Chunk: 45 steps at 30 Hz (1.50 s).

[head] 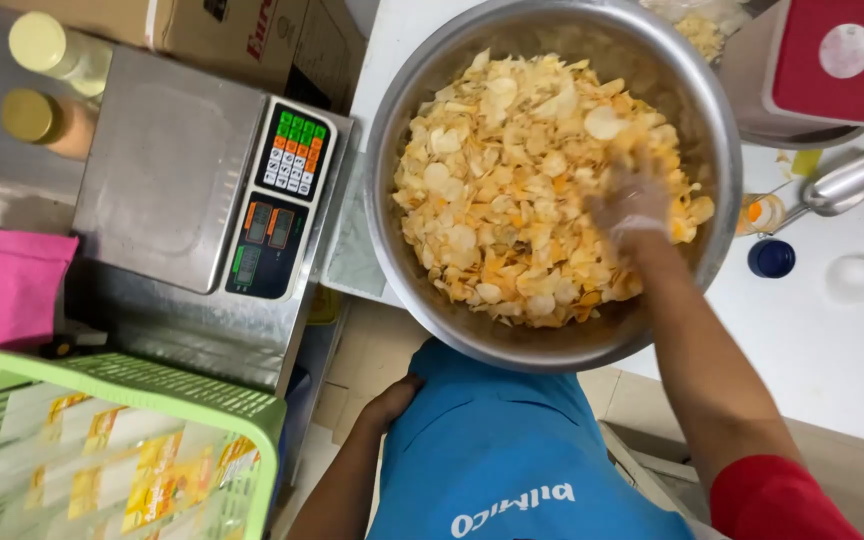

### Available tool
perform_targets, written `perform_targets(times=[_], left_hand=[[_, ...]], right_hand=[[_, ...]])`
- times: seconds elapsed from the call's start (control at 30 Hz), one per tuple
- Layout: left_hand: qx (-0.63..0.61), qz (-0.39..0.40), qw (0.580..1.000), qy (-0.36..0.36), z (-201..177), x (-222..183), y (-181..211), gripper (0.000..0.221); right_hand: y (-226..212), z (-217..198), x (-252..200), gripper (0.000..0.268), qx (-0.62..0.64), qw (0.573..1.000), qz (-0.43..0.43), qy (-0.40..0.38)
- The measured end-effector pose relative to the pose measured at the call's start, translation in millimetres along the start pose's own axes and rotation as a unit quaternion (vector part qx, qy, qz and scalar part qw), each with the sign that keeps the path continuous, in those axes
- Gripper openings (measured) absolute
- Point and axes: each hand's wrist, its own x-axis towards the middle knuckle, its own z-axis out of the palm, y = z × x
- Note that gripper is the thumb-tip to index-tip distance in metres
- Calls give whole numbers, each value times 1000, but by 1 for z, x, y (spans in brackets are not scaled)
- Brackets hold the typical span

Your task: Adding flavoring powder to a large bowl of chips and mixing them by hand.

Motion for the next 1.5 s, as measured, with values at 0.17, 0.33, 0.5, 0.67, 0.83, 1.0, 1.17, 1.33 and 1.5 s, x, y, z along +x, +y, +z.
perform_targets(times=[0.17,0.33,0.5,0.67,0.83,1.0,1.17,1.33,1.5], left_hand=[[130,46,990,15,21,-19,34,70],[219,-33,974,45,72,-91,95,72],[332,5,943,-24,112,-155,174,55],[278,328,899,82,210,-205,305,31],[390,458,770,213,279,-87,371,36],[489,447,718,215,351,8,414,42],[495,397,731,249,378,82,430,47],[530,381,703,282,386,117,431,25],[674,519,503,156,392,87,425,25]], right_hand=[[-51,-48,-56,88,155,984,10,-85],[-49,-38,-113,74,243,963,-116,-8],[-33,67,-124,74,287,925,-239,77],[-57,112,-106,59,364,888,-192,207],[-35,121,-114,31,603,756,-208,146],[50,65,-158,32,831,500,-198,141],[113,101,-192,34,890,442,-40,108],[158,117,-217,37,816,568,78,71],[177,134,-225,32,876,426,222,35]])
